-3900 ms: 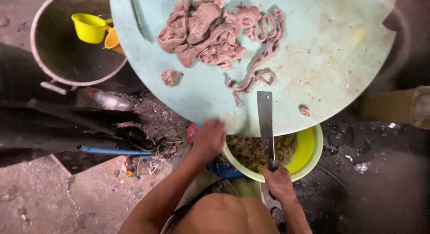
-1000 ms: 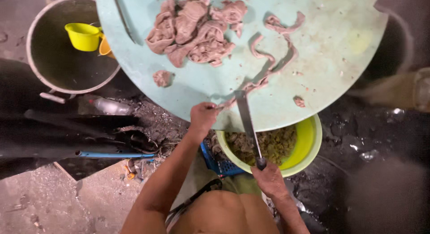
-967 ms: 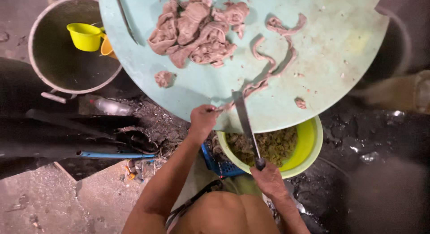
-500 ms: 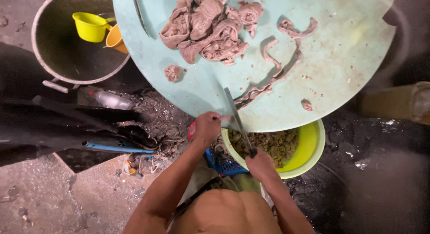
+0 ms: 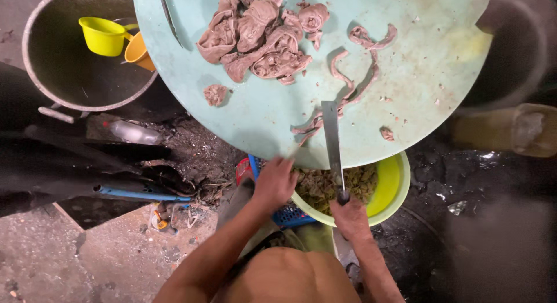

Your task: The person cuts pieces of meat on a circular surface using a cleaver and places the cut pieces into a pot.

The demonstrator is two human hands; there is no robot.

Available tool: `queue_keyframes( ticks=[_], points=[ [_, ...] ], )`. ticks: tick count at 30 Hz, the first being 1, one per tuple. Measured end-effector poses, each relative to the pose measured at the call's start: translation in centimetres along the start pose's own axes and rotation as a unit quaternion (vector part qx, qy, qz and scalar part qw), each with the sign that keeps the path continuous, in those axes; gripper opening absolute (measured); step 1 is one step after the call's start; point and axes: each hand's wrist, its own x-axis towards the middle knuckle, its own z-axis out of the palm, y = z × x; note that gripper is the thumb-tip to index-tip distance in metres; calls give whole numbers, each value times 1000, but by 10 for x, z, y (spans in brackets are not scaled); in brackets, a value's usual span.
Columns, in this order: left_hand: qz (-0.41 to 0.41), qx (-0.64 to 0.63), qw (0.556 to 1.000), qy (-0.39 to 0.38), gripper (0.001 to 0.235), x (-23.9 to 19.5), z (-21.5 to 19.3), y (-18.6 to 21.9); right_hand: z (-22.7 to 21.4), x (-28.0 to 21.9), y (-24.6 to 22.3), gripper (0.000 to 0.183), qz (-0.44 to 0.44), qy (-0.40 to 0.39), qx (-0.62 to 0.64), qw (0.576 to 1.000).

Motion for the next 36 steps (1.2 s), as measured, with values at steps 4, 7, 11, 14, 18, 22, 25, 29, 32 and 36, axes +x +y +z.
queue_keyframes(
  ticks=[4, 7, 11, 14, 18, 22, 25, 29, 32, 36],
  points=[
    [133, 72, 983, 100, 42, 71, -8, 20, -9, 19, -8, 38, -30, 12, -59, 998],
    [115, 113, 983, 87, 23, 94, 0, 14, -12, 23, -12, 36, -33, -4, -90, 995],
    [107, 134, 984, 54, 20, 104, 18, -4, -8, 35, -21, 43, 6, -22, -58, 998],
    [73, 122, 989, 30, 16, 106, 32, -14, -8, 50, -27, 40, -5, -65, -100, 993],
    [71, 118, 990, 25, 44, 109, 37, -17, -5, 72, -54, 40, -119, -49, -89, 988],
    [80, 130, 988, 30, 26, 90, 32, -19, 0, 76, -76, 43, 21, -91, 30, 995],
    [71, 141, 987, -21, 20, 75, 23, -21, -5, 85, -76, 42, 33, -107, 10, 994],
    [76, 127, 984, -95, 18, 24, 13, -41, 2, 87, -41, 24, -355, -101, -377, 850],
    [9, 68, 994, -85, 53, -19, 24, -55, 5, 88, -25, 34, 31, -107, 10, 994],
    [-28, 40, 997, -62, 28, -49, 57, -92, 7, 84, -16, 29, -110, -85, -101, 985]
  ],
)
